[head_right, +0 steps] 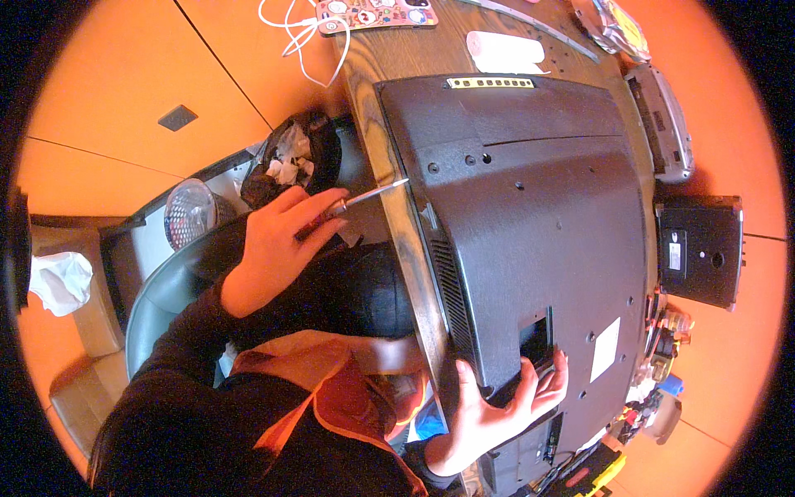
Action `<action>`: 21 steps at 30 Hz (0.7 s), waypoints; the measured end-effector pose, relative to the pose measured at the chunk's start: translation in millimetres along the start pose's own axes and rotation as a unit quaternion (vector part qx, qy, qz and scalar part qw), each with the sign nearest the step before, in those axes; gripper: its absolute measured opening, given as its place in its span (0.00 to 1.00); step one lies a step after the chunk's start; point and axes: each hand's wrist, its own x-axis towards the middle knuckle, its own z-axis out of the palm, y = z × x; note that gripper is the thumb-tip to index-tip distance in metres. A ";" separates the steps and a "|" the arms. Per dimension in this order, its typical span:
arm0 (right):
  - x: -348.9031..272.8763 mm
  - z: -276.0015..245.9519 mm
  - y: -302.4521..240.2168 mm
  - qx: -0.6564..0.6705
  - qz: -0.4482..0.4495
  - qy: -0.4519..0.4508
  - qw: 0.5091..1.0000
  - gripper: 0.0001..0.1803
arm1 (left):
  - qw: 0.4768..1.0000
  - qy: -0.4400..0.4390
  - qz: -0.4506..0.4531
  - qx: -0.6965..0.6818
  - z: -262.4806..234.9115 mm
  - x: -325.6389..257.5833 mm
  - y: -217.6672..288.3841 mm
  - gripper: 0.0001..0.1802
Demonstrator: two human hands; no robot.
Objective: The person uses a screwdriver to remove screws from the back of a CRT television, then lifts off the rear cover to expose the internal circuit boards and components.
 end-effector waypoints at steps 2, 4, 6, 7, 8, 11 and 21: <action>-0.4 0.1 0.4 -0.001 -0.002 -0.002 1.000 0.31 | 0.999 -0.009 0.012 0.049 -5.1 4.7 0.6 0.15; -0.8 0.5 0.4 0.001 0.001 -0.001 1.000 0.31 | 0.995 -0.016 0.024 0.098 -11.1 8.5 1.6 0.16; -1.0 0.8 0.2 0.005 0.005 0.004 1.000 0.31 | 0.990 -0.014 0.046 0.131 -18.0 12.9 0.9 0.16; -1.2 0.9 0.0 0.005 0.003 0.004 1.000 0.31 | 0.987 -0.014 0.056 0.147 -21.2 15.3 0.1 0.16; -1.3 0.9 -0.2 0.006 0.001 0.003 1.000 0.32 | 0.982 -0.020 0.061 0.177 -23.3 18.2 -0.9 0.18; -1.4 0.7 -0.9 0.006 -0.002 0.002 1.000 0.32 | 0.966 -0.017 0.117 0.232 -28.9 26.1 -4.8 0.20; -1.0 0.2 -1.9 0.003 0.003 0.000 1.000 0.31 | 0.940 -0.021 0.197 0.279 -43.2 26.8 -3.0 0.19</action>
